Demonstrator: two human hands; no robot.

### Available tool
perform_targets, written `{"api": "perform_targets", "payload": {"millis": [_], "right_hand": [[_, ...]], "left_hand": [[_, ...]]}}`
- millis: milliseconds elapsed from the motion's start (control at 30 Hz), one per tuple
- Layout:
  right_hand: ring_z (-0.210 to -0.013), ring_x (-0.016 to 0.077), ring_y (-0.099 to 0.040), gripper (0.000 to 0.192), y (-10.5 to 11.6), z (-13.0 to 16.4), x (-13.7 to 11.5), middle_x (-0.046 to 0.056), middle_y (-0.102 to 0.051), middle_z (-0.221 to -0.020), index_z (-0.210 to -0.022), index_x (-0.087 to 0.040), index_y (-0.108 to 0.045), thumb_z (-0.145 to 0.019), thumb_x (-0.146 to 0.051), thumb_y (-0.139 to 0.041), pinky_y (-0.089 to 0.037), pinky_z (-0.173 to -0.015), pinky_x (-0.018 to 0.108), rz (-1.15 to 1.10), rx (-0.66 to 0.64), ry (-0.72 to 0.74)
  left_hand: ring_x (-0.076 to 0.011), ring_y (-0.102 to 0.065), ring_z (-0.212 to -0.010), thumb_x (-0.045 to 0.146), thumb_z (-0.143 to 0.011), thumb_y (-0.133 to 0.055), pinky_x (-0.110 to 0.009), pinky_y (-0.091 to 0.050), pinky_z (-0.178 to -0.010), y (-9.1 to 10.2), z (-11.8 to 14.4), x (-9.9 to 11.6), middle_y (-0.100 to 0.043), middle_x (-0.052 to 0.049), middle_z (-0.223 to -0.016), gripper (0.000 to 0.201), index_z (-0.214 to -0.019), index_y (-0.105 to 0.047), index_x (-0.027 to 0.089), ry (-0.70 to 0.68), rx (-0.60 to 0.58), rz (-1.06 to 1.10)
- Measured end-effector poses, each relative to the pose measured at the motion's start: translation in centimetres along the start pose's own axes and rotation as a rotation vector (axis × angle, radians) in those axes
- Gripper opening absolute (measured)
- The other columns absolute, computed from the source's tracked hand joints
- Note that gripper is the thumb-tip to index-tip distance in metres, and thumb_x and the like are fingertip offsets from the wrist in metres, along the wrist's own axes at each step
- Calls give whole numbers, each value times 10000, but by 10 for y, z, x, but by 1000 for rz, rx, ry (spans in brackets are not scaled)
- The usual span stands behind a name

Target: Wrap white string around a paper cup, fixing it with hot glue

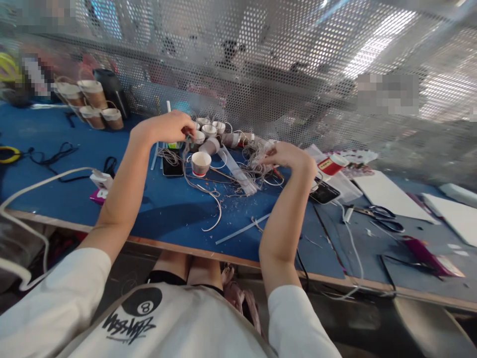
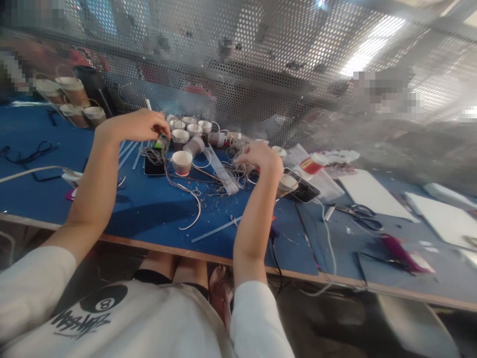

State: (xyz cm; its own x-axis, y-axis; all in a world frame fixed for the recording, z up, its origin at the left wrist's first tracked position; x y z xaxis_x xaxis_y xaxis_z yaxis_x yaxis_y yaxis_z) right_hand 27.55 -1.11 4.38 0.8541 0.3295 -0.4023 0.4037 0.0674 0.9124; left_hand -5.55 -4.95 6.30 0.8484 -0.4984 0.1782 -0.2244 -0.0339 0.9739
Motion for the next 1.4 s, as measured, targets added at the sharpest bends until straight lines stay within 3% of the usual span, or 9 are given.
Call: {"api": "perform_targets", "payload": {"millis": [67, 167, 333, 600, 767, 900, 1000, 1233, 1400], "right_hand": [[-859, 300, -707, 346, 2, 8, -29, 75, -708, -788, -754, -185, -703, -713, -510, -811, -556, -903, 537, -8, 41, 23], [-1092, 283, -676, 500, -3, 19, -79, 108, -726, -1104, -1008, -185, -708, -690, -554, -820, -525, -1020, 475, -331, 138, 297], [-1064, 258, -690, 564, -27, 19, -118, 84, -744, -1084, -1035, -194, -710, -643, -575, -847, -566, -983, 440, -597, 21, 470], [-1011, 226, -712, 313, -31, 13, -122, 42, -748, -998, -998, -209, -714, -802, -448, -760, -595, -950, 435, -706, 180, 489], [-963, 216, -719, 272, -26, 19, -125, 46, -748, -951, -986, -190, -720, -806, -391, -753, -615, -910, 414, -651, 273, 497], [-970, 216, -721, 224, -19, 26, -125, 48, -752, -941, -986, -196, -724, -815, -340, -744, -617, -914, 401, -592, 326, 494], [-1015, 221, -715, 209, -15, 28, -121, 46, -751, -964, -1010, -211, -719, -838, -330, -728, -617, -918, 394, -565, 369, 494], [-999, 222, -724, 297, -6, 22, -104, 42, -752, -1041, -1048, -249, -710, -857, -476, -712, -633, -895, 389, -569, 478, 471], [-922, 200, -720, 336, -4, 13, -84, 25, -730, -912, -1082, -278, -694, -869, -538, -688, -636, -837, 360, -596, 402, 433]], "left_hand": [[-164, -665, -917, 167, -754, -527, -276, -500, -876, -3, -4, 11, -710, -16, -1022, 319, -993, -738, 175, -125, 32, 89], [-148, -649, -861, 200, -765, -565, -271, -513, -820, -4, -4, 27, -691, -31, -1002, 282, -997, -723, 164, -268, 102, 242], [-144, -656, -843, 217, -763, -651, -279, -535, -775, -6, -3, 38, -687, -27, -969, 327, -1087, -671, 177, -351, 166, 510], [-175, -699, -904, 311, -807, -723, -310, -564, -760, -3, 3, 42, -688, -22, -947, 270, -1052, -668, 211, -384, 286, 792], [-150, -686, -793, 438, -871, -672, -262, -524, -642, -6, -7, 38, -627, 3, -759, 248, -855, -648, 192, -279, 537, 913], [-94, -538, -598, 504, -873, -655, -243, -410, -531, -7, -13, 34, -506, 34, -621, 320, -738, -567, 228, -214, 699, 1001], [-82, -379, -508, 509, -810, -712, -275, -308, -486, -5, -14, 31, -442, 45, -576, 343, -670, -530, 255, -245, 782, 1074], [-102, -328, -499, 679, -750, -707, -304, -283, -489, -5, -16, 33, -379, 44, -578, 468, -676, -478, 278, -243, 800, 1117], [-83, -297, -504, 735, -784, -650, -295, -313, -473, -7, -17, 30, -332, 55, -577, 511, -698, -445, 275, -274, 748, 1107]]}}
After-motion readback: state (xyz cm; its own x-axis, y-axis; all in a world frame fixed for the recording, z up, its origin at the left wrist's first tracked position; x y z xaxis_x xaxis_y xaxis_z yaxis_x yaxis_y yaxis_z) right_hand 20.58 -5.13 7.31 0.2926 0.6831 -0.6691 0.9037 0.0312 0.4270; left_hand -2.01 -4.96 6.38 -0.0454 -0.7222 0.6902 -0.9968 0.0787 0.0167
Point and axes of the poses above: each hand's wrist, its own z-axis away from the middle knuckle, its own y-axis out of the back of the hand, x = y × z, the point moved 3 cm from there along -z, towards the middle knuckle
